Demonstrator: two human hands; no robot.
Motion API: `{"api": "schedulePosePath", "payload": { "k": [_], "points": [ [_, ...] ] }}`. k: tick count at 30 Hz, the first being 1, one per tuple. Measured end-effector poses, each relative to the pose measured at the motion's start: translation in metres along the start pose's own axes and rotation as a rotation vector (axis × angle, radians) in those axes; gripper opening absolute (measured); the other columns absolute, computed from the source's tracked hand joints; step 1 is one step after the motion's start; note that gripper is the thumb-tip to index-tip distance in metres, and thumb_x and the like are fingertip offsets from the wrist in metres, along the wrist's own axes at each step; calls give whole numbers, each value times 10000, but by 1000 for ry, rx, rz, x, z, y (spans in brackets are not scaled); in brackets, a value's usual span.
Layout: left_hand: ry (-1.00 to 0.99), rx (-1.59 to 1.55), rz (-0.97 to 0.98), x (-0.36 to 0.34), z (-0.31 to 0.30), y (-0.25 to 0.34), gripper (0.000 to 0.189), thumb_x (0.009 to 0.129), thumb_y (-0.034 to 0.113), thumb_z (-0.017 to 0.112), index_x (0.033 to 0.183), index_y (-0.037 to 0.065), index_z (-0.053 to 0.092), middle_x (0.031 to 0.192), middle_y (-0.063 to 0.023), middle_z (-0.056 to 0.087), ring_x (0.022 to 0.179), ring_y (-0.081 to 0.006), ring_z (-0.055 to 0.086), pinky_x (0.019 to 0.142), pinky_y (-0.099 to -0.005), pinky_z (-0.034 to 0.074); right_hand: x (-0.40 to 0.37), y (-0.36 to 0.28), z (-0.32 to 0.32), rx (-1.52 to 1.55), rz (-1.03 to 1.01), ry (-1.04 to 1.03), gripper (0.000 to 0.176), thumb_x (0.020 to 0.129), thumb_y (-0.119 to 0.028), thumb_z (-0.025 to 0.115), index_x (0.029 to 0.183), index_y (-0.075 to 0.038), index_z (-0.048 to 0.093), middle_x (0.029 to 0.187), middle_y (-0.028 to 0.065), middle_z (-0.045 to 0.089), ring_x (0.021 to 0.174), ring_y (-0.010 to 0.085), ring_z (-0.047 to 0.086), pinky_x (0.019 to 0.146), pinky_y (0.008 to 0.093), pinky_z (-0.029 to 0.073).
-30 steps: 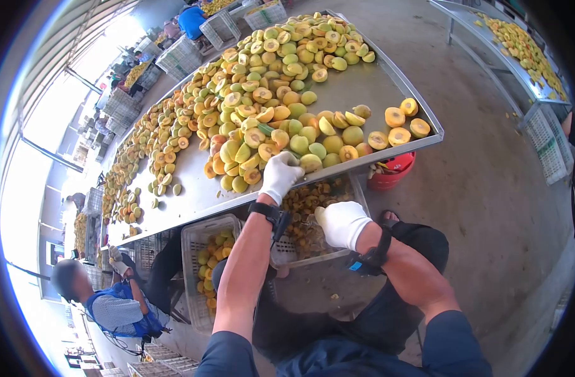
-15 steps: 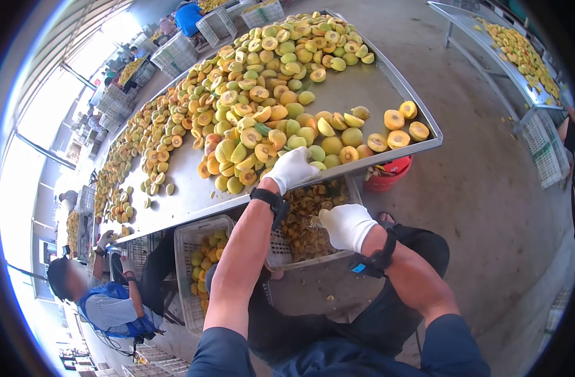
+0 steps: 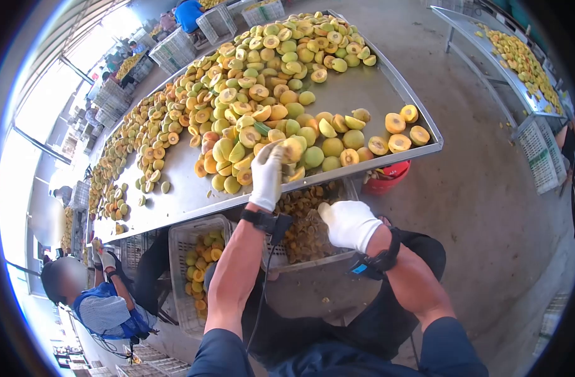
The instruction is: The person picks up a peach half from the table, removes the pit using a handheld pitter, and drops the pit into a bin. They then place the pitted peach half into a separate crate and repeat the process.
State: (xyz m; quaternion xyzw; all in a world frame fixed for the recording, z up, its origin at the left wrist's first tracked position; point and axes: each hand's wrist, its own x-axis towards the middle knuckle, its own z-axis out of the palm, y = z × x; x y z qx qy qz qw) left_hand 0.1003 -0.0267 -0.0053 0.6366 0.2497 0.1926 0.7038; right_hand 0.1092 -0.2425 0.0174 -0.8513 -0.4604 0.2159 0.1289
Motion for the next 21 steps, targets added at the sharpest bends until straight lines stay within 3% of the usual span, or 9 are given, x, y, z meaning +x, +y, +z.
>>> {"api": "schedulePosePath", "payload": {
  "k": [2,6,12,14,15,16,17,19,21],
  "points": [
    [-5,-151,-78,-12,-23,11,302,1002,251,548,1190,26,618,860,-70,678,490,-115,566,405,-202,407,0,3,-6,46,-8,102,205,836,-137,553,985,-25,638,863,230,697,835,413,685,740,503,540],
    [70,-415,-199,-31,-62,3,234,953,312,559,971,84,609,761,-51,618,504,-148,539,415,-238,363,14,-5,-6,136,-33,254,231,843,-149,588,1017,-1,556,842,224,678,830,421,667,758,506,525],
    [58,-657,-220,-58,-66,-1,185,924,276,506,898,100,557,751,-46,586,525,-163,506,412,-248,319,39,-30,19,306,-155,466,235,865,-161,582,1032,0,546,820,242,652,808,443,639,719,526,504],
    [154,-549,-273,-62,-60,1,178,926,265,500,903,98,559,753,-52,580,513,-160,501,406,-251,308,43,-39,16,403,-126,418,269,859,-143,608,1067,16,544,818,254,647,805,453,629,703,515,502],
    [104,-492,-227,-62,-63,0,238,874,215,514,1027,67,621,894,-60,632,654,-141,586,482,-233,421,46,-40,19,518,-145,469,272,864,-136,637,1070,19,553,812,258,634,779,457,616,679,492,492],
    [105,-499,-229,-63,-64,-1,238,874,215,514,1027,67,621,894,-60,632,654,-141,586,482,-233,421,50,-40,22,634,-163,524,276,868,-129,666,1073,23,561,806,263,621,753,462,604,654,469,483],
    [47,-435,-176,-65,-64,-2,297,841,171,507,1086,54,628,944,-63,642,694,-134,595,507,-239,437,56,-37,31,636,-254,589,285,912,-139,649,1135,12,555,768,180,636,601,332,614,566,389,480],
    [-62,-354,-99,-76,-59,12,492,754,78,479,1220,15,624,1031,-69,660,757,-109,593,560,-237,448,56,-46,24,852,-148,444,272,920,-132,636,1135,11,550,748,148,637,586,276,620,552,376,484],
    [-115,-387,-98,-75,-63,14,477,773,82,486,1225,10,619,1034,-68,662,743,-104,585,553,-234,435,54,-52,16,1060,-39,290,260,928,-125,623,1135,11,544,728,116,639,572,221,626,538,363,488]
  ]
}}
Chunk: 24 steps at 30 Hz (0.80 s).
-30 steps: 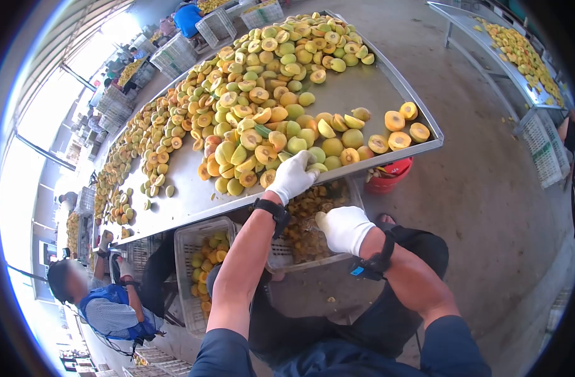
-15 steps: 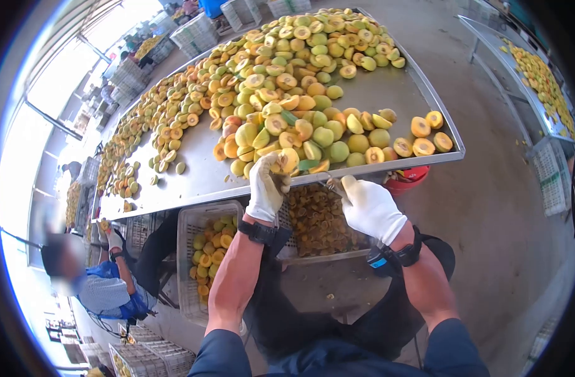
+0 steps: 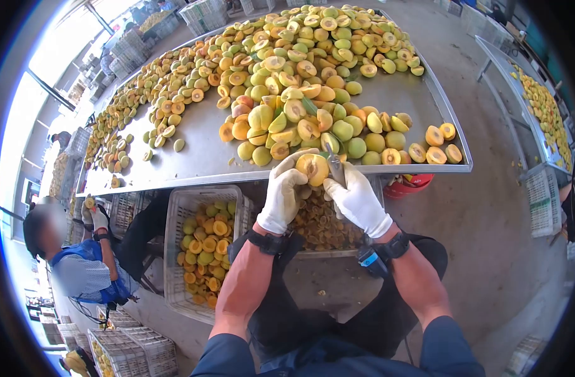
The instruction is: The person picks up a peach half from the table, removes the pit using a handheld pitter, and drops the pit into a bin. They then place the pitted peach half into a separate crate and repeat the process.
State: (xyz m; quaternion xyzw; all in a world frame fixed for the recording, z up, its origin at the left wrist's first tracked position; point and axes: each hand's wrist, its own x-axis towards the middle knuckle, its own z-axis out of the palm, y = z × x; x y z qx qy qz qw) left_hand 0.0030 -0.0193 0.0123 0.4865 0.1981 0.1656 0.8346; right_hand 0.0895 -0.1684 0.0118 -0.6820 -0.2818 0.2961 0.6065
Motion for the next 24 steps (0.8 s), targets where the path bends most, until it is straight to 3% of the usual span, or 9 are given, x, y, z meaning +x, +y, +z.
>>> {"api": "schedulePosePath", "payload": {
  "k": [1,2,7,10,12,13,15,19,24],
  "points": [
    [-54,-23,-6,0,-1,2,462,791,86,493,1229,4,613,1037,-66,664,729,-99,577,546,-230,421,0,-4,0,80,67,-13,243,945,-118,606,1147,2,547,747,79,634,563,148,593,507,315,469],
    [-62,-100,-37,0,0,4,383,908,154,474,1234,-5,599,994,-50,654,700,-85,551,534,-208,390,-1,-6,0,161,133,-27,228,961,-112,588,1160,-6,551,766,43,629,554,74,561,476,267,450],
    [-171,-135,-49,3,-13,0,534,1041,444,391,1300,2,544,1032,-81,646,729,-116,580,485,-189,384,-2,-11,7,203,123,-48,255,956,-96,590,1193,-13,541,822,44,634,561,68,558,468,241,438],
    [-192,98,86,0,-6,4,519,1022,415,394,1296,3,547,1032,-93,645,675,-134,582,464,-206,387,2,-1,12,158,24,28,266,939,-82,601,1186,-5,539,782,79,636,597,165,614,510,304,477],
    [-242,-222,-72,-1,1,3,528,995,399,384,1297,-3,546,1022,-113,652,627,-163,583,458,-216,388,8,14,13,-146,-341,188,241,901,-56,616,1126,0,547,775,165,647,679,328,657,585,403,516],
    [-244,-222,-73,1,1,0,528,995,399,384,1297,-3,546,1022,-113,652,627,-163,583,458,-216,388,9,16,12,-146,-341,190,241,901,-56,616,1126,0,547,775,165,647,679,328,657,585,403,516],
    [-123,-261,-116,6,-2,-7,553,962,385,368,1314,-6,536,1003,-132,662,609,-191,588,453,-226,399,8,16,11,-575,-490,238,194,875,-57,616,1050,1,556,809,233,646,756,432,640,647,472,526],
    [-260,-331,-97,13,-8,-1,580,945,372,345,1287,-49,554,991,-166,669,658,-211,610,488,-258,455,-3,8,14,-636,-453,165,165,867,-81,611,1002,2,565,826,228,658,771,433,644,659,491,529],
    [-126,-313,-86,13,1,-1,572,936,362,348,1238,-65,580,976,-173,670,723,-210,638,490,-261,472,-3,12,15,-727,-434,148,194,840,-69,625,993,10,536,786,222,631,737,446,622,627,494,509]
  ]
}}
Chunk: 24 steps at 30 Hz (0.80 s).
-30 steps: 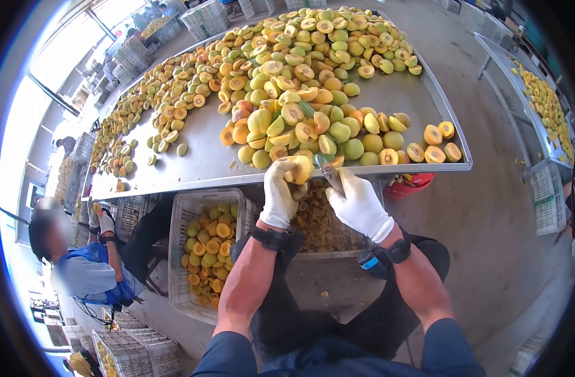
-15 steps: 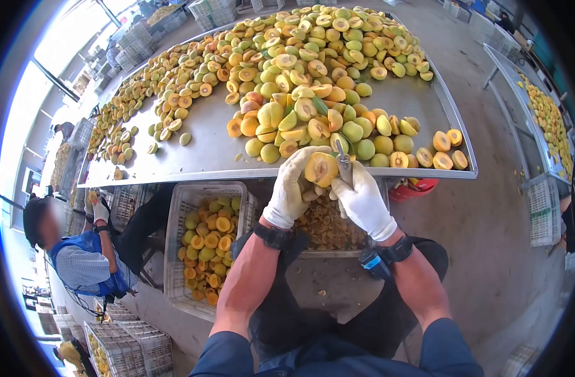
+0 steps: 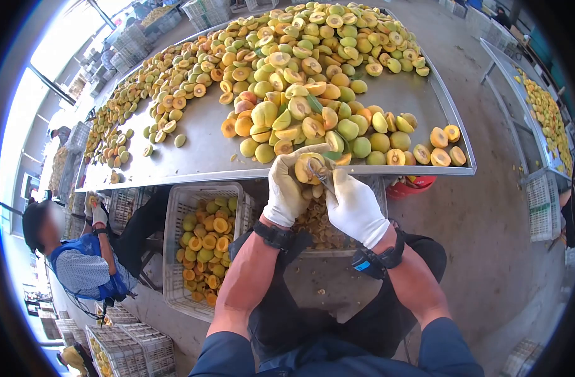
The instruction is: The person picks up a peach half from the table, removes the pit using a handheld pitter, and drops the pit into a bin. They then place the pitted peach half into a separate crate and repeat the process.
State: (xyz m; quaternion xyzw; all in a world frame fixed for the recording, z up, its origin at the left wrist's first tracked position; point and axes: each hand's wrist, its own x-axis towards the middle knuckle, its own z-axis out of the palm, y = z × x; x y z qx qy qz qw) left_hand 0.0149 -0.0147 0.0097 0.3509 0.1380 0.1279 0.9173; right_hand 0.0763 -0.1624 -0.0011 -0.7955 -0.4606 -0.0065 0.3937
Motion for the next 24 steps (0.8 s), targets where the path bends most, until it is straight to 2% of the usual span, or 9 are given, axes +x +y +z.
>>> {"api": "schedulePosePath", "payload": {
  "k": [3,9,15,17,18,19,21,22,24],
  "points": [
    [-60,-22,-12,1,-2,1,561,931,362,349,1214,-60,587,961,-171,669,724,-206,640,497,-258,486,1,0,0,-27,-6,-11,188,843,-67,622,995,14,546,781,226,631,738,440,626,625,489,511],
    [27,74,52,-4,5,-2,533,898,371,370,1144,-41,602,937,-170,666,721,-200,642,485,-245,488,-1,-2,10,44,101,-79,183,851,-67,609,989,34,545,796,240,640,760,451,625,641,491,508],
    [32,97,69,-4,-3,0,505,864,362,393,1092,-32,611,938,-171,665,735,-203,646,504,-248,500,-3,-4,4,116,90,-208,199,850,-56,591,1008,48,530,810,264,638,807,470,618,680,501,506],
    [-173,196,-137,-2,-19,13,487,843,346,408,1046,-39,624,955,-170,665,767,-212,651,551,-266,523,-3,-6,-2,100,98,-267,197,849,-56,591,1007,45,528,815,269,637,816,475,617,686,502,505],
    [-22,233,-113,-3,-12,10,463,834,307,404,1022,-48,635,954,-157,673,787,-207,656,587,-285,536,-4,-6,-4,82,106,-327,196,848,-55,591,1005,41,526,819,274,636,826,479,616,693,502,504],
    [-19,233,-116,0,-17,9,463,834,307,404,1022,-48,635,954,-157,673,787,-207,656,587,-285,536,-6,-3,-2,85,109,-329,196,848,-55,591,1005,41,526,819,274,636,826,479,616,693,502,504],
    [-47,365,-220,5,-26,10,448,847,279,400,1041,-45,642,962,-143,684,799,-200,663,587,-287,538,-6,6,5,35,118,-399,202,848,-63,600,1003,34,516,826,283,632,840,483,615,701,501,501],
    [-28,368,-249,4,-27,11,435,931,306,405,1078,-24,646,979,-133,691,795,-189,666,601,-296,543,-5,8,7,35,120,-397,202,848,-63,600,1003,34,516,826,283,632,840,483,615,701,501,501],
    [28,380,-142,0,-21,4,460,968,363,410,1098,-12,642,991,-131,691,786,-188,668,608,-293,545,-2,10,9,202,148,-241,209,851,-68,606,1002,35,504,829,287,629,856,485,615,700,490,499]
  ]
}}
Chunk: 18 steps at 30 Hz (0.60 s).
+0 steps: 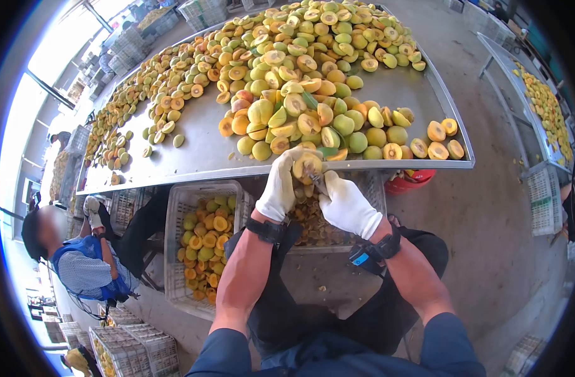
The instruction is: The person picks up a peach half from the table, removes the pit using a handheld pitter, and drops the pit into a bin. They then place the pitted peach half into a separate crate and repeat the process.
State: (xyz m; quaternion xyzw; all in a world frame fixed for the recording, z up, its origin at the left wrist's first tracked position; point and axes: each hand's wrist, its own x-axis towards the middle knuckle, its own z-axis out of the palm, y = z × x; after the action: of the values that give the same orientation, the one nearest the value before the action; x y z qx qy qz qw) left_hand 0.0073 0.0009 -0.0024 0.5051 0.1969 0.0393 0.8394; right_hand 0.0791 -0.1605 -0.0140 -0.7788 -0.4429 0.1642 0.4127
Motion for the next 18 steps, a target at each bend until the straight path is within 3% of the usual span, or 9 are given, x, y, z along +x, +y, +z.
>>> {"api": "schedulePosePath", "payload": {
  "k": [2,3,5,6,10,13,15,16,18],
  "points": [
    [127,-5,182,0,13,-9,507,1041,456,415,1162,9,620,999,-108,690,749,-171,662,637,-273,546,1,-4,0,94,-11,41,211,850,-65,610,999,35,499,830,285,629,862,486,613,701,484,500],
    [126,-5,182,2,18,-15,507,1041,456,415,1162,9,620,999,-108,690,749,-171,662,637,-273,546,1,-6,1,193,-23,79,213,850,-62,614,996,36,493,831,283,630,867,487,611,702,478,501],
    [260,166,496,4,21,-24,459,1055,408,430,1169,4,615,996,-88,684,757,-156,654,682,-261,543,-1,-8,10,183,-12,84,212,847,-54,611,998,37,493,833,281,631,871,490,609,703,474,501],
    [254,124,466,2,20,-24,430,1062,376,442,1134,-4,631,986,-71,676,781,-131,639,732,-265,532,-2,-9,13,171,-1,89,212,845,-47,609,1001,38,493,835,280,631,874,492,607,703,470,502],
    [255,260,536,7,9,-21,387,1060,341,463,1085,2,648,885,-33,650,748,-99,598,683,-246,483,-1,-10,13,105,0,60,221,839,-37,608,1014,38,494,838,282,630,874,496,603,704,469,502],
    [194,222,440,6,3,-15,368,1050,309,477,1032,-7,664,860,-36,655,738,-99,587,687,-254,484,-2,-13,10,102,11,1,233,843,-35,594,1034,47,489,862,307,621,893,510,589,714,473,500],
    [165,296,463,3,1,-11,339,1034,257,480,1001,-20,672,811,-42,660,708,-100,599,672,-250,487,-3,-13,11,178,-95,25,191,863,-56,579,1008,27,487,784,215,638,771,425,641,673,426,506],
    [164,298,463,0,3,-9,339,1034,257,480,1001,-20,672,811,-42,660,708,-100,599,672,-250,487,-3,-12,11,180,-95,27,191,863,-56,579,1008,27,487,784,215,638,771,425,641,673,426,506],
    [179,372,566,-8,8,-4,324,1020,219,472,989,-31,676,760,-46,655,681,-106,615,652,-250,496,-4,-8,11,649,49,-220,139,885,-70,559,995,-14,497,694,71,570,560,211,577,523,332,460]
  ]
}}
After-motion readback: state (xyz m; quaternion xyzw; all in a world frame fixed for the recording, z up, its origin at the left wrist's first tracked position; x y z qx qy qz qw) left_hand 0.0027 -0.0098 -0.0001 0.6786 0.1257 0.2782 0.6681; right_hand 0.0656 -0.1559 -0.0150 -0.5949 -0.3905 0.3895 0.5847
